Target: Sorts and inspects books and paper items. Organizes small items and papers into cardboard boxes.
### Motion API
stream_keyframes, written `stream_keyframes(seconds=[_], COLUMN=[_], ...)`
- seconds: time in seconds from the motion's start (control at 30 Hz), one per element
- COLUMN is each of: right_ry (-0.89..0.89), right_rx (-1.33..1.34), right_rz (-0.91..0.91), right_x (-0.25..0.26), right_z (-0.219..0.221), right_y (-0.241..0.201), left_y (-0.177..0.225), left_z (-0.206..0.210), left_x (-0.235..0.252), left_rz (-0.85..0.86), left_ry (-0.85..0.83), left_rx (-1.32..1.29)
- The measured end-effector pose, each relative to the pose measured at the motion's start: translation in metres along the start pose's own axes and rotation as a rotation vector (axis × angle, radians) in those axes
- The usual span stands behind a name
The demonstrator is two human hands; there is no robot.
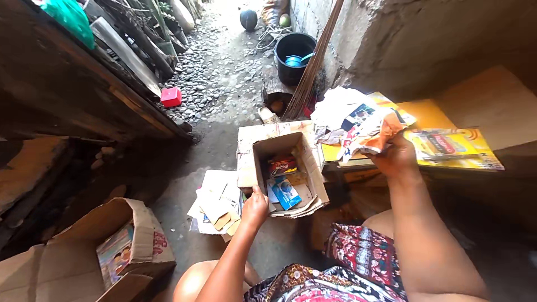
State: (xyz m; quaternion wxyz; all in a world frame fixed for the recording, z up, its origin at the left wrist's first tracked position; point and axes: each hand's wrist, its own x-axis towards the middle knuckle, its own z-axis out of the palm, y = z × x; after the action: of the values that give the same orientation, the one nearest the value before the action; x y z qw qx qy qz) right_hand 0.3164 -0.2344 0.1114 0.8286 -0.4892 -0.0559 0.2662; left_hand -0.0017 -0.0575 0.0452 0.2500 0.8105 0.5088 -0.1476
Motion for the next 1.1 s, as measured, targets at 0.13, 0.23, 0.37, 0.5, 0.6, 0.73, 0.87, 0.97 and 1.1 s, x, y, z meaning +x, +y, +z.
stream_keyframes(seconds=[0.13, 0.23, 0.37, 0.5, 0.6, 0.73, 0.87, 0.97, 1.1], right_ry=[0.065, 0.238, 0.38, 0.354, 0.424, 0.581, 0.531, 0.446, 0.439], right_rx=[-0.053, -0.263, -0.329, -0.02, 0.025, -0.474, -1.053, -1.062, -1.0], right_rz=[-0.123, -0.305, -0.323, -0.274, -0.388, -0.699, -0.535, -0.424, -0.437], right_x=[0.003, 0.011, 0.017, 0.018, 0.021, 0.03, 0.041, 0.057, 0.064], right_z=[-0.015, -0.028, -0.045, -0.064, -0.072, -0.076, -0.075, -0.081, -0.081], right_y=[-0.013, -0.025, -0.042, -0.063, -0.07, -0.069, -0.058, -0.042, -0.037], left_y=[0.0, -0.001, -0.001, 0.001, 0.001, 0.0, 0.0, 0.0, -0.004], left_z=[-0.001, 0.001, -0.001, -0.001, -0.002, -0.001, 0.0, 0.002, 0.003], left_x=[0.002, 0.002, 0.0, -0.001, -0.001, -0.001, -0.003, -0.005, -0.003], left_rz=[0.002, 0.014, 0.014, 0.004, -0.009, 0.008, -0.013, -0.026, -0.01], left_ry=[0.005, 0.013, 0.011, 0.007, -0.005, 0.007, -0.014, -0.017, -0.011], left_rx=[0.004, -0.002, 0.01, 0.016, 0.025, 0.015, 0.046, 0.038, -0.048])
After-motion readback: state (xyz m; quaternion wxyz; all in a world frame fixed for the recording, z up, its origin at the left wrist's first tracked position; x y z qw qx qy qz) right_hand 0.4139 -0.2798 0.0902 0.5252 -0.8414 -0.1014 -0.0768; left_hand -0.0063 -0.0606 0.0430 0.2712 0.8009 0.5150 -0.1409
